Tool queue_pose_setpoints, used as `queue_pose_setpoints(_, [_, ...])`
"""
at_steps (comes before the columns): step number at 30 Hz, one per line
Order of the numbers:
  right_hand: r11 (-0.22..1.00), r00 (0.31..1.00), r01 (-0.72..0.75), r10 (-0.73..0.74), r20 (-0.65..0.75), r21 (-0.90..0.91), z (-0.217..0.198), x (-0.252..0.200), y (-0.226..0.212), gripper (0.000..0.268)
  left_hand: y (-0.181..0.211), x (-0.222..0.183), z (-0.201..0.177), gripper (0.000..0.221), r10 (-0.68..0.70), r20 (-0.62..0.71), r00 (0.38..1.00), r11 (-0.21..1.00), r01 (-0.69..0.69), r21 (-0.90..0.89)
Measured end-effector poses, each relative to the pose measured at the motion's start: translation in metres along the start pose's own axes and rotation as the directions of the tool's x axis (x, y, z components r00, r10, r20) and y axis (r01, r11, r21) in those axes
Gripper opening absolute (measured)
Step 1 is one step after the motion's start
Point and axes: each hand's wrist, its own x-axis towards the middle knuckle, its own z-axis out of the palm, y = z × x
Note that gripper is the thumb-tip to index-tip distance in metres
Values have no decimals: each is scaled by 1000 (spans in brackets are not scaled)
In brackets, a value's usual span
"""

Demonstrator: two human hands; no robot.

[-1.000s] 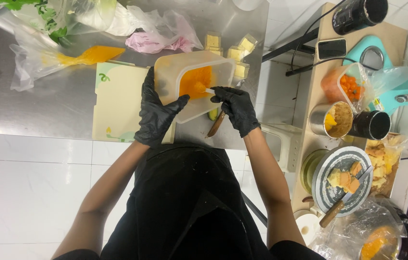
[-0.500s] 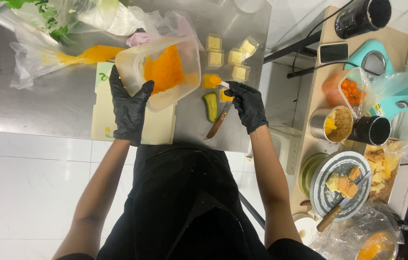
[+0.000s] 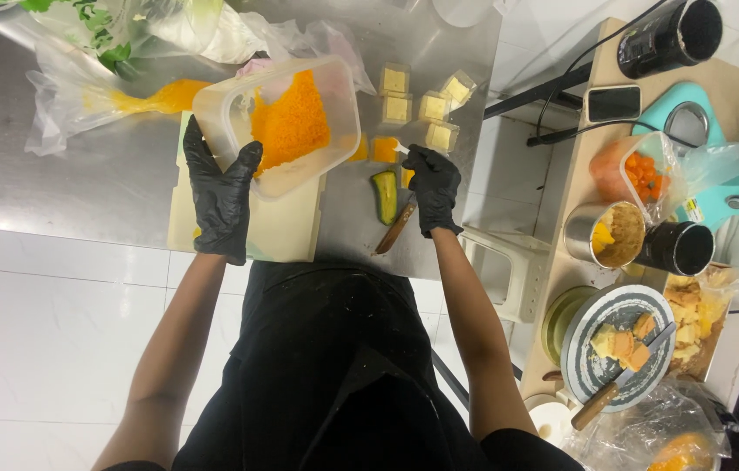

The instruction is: The person is filling pastry shells with a yellow filling using a piping bag and then adding toppings including shredded ingredients and orange flakes.

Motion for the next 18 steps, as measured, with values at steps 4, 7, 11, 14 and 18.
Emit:
queue_pose_setpoints(4, [958,987,-158,152,43,239,-17,1,-17,21,-12,2,1,87,14,9,1000,1000,-14,17])
queue_pose_setpoints(7, [873,959,-280,237,155,400,-22,-5,-38,23,-17,1,6,89,31,-12,999,994,-30,109])
queue_pose_setpoints(11, [950,950,-201,129,285,240,3,-25,-81,24,-20,-1,17,97,86,75,993,971,-101,215])
queue_pose_setpoints(14, [994,957,81,-97,275,69,26,-22,-64,24,-17,-6,28,100,132,136,982,939,-168,301])
queue_pose_setpoints(18, [997,940,55,-33,338,-56,49,-27,-65,22,-12,-10,32,106,215,193,957,906,-269,328])
